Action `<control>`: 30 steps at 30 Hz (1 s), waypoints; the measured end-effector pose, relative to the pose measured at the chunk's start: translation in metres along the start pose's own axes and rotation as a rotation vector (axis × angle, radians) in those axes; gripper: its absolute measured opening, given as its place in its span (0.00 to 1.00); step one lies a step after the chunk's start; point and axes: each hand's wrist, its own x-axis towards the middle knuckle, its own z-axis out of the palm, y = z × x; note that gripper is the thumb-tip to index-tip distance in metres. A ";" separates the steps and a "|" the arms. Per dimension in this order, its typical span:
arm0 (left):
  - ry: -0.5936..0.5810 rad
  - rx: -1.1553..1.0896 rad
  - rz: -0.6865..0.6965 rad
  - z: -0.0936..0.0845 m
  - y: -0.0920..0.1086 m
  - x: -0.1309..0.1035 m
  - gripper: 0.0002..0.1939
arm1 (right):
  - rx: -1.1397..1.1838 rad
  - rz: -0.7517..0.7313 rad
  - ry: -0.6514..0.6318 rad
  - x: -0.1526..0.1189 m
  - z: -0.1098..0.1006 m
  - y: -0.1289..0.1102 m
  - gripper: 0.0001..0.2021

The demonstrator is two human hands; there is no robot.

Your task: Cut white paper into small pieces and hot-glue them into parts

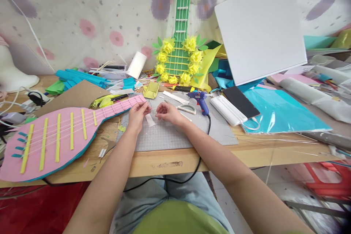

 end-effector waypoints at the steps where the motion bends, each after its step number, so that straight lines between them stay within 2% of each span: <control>1: 0.027 -0.025 0.000 -0.002 0.002 0.002 0.15 | -0.038 -0.001 -0.010 -0.001 -0.005 -0.002 0.11; 4: 0.052 -0.048 -0.019 -0.006 0.005 0.004 0.14 | -0.198 0.050 -0.085 -0.009 -0.034 -0.016 0.08; 7: -0.016 -0.020 -0.060 -0.005 0.006 0.002 0.14 | -0.361 0.196 -0.211 -0.032 -0.076 -0.038 0.09; 9: -0.064 0.014 -0.085 -0.002 0.005 -0.001 0.13 | -0.463 0.263 -0.146 -0.052 -0.103 -0.049 0.11; 11: -0.083 0.043 -0.097 0.000 0.005 -0.003 0.12 | -0.480 0.345 -0.133 -0.070 -0.125 -0.055 0.14; 13: -0.079 0.053 -0.090 0.002 0.005 -0.004 0.11 | -0.547 0.447 -0.099 -0.083 -0.143 -0.056 0.17; 15: -0.063 0.032 -0.081 0.002 0.006 -0.004 0.10 | -0.702 0.513 0.020 -0.088 -0.154 -0.053 0.21; 18: -0.091 -0.075 -0.163 -0.002 0.008 -0.003 0.07 | -0.925 0.488 0.249 -0.079 -0.157 -0.041 0.24; 21: -0.142 -0.187 -0.320 -0.006 0.012 0.000 0.05 | -0.915 0.449 0.341 -0.062 -0.149 -0.023 0.24; 26: -0.150 -0.211 -0.400 -0.010 0.016 0.003 0.04 | -0.636 0.402 0.583 -0.045 -0.136 0.004 0.22; 30: -0.211 -0.199 -0.366 -0.007 0.013 0.002 0.03 | -0.215 0.134 0.755 -0.040 -0.118 0.001 0.22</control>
